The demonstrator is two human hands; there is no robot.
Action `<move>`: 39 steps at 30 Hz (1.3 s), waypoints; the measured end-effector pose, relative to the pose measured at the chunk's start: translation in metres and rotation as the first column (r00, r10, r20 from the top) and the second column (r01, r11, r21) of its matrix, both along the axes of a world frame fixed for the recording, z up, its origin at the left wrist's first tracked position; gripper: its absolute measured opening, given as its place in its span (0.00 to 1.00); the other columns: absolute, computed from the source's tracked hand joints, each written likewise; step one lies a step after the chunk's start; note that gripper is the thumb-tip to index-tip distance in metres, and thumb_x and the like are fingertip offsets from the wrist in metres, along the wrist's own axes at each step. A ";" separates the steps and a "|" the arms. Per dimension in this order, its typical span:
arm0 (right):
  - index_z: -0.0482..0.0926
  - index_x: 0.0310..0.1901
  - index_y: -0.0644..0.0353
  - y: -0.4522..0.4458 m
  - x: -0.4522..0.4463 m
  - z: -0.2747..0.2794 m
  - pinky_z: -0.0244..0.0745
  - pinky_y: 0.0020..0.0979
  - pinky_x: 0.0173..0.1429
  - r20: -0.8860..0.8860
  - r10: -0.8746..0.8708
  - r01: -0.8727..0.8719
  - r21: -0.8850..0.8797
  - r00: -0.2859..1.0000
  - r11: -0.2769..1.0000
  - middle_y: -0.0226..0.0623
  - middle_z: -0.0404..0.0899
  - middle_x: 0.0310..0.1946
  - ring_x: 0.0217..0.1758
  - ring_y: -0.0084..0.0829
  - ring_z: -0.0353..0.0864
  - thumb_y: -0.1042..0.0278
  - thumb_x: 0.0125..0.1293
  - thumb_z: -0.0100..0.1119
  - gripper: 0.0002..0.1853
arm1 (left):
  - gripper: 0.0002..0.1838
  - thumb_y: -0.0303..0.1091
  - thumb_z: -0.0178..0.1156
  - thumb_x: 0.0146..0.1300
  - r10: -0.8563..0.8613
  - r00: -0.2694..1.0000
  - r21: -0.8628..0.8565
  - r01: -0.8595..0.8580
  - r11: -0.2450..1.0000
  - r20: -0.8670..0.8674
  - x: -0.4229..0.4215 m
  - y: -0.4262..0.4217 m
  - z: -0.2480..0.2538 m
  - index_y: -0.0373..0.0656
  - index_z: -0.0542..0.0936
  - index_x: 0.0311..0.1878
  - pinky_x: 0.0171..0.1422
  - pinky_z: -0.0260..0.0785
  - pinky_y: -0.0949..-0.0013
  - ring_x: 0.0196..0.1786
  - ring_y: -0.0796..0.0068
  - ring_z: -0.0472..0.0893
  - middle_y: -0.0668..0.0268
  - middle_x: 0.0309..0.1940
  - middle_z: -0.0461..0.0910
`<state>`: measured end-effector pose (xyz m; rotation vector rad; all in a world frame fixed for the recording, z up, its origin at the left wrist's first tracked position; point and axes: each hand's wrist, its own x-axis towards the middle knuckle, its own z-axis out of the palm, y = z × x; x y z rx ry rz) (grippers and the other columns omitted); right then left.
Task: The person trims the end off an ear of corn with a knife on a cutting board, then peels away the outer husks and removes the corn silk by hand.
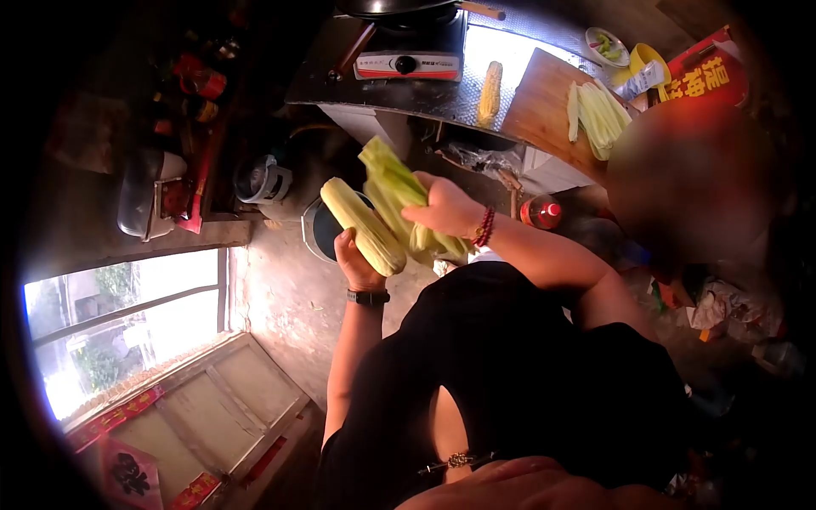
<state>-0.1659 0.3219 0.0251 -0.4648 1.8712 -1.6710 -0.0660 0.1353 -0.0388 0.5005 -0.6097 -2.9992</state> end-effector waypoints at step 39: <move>0.75 0.54 0.70 0.432 -0.242 -0.107 0.73 0.35 0.58 -0.755 -0.603 0.953 0.097 0.259 0.288 0.53 0.79 0.50 0.54 0.43 0.79 0.49 0.61 0.64 0.31 | 0.29 0.44 0.46 0.67 0.101 0.983 -0.186 -0.071 0.980 0.154 -0.042 0.095 0.035 0.32 0.63 0.65 0.68 0.63 0.50 0.59 0.53 0.73 0.50 0.57 0.72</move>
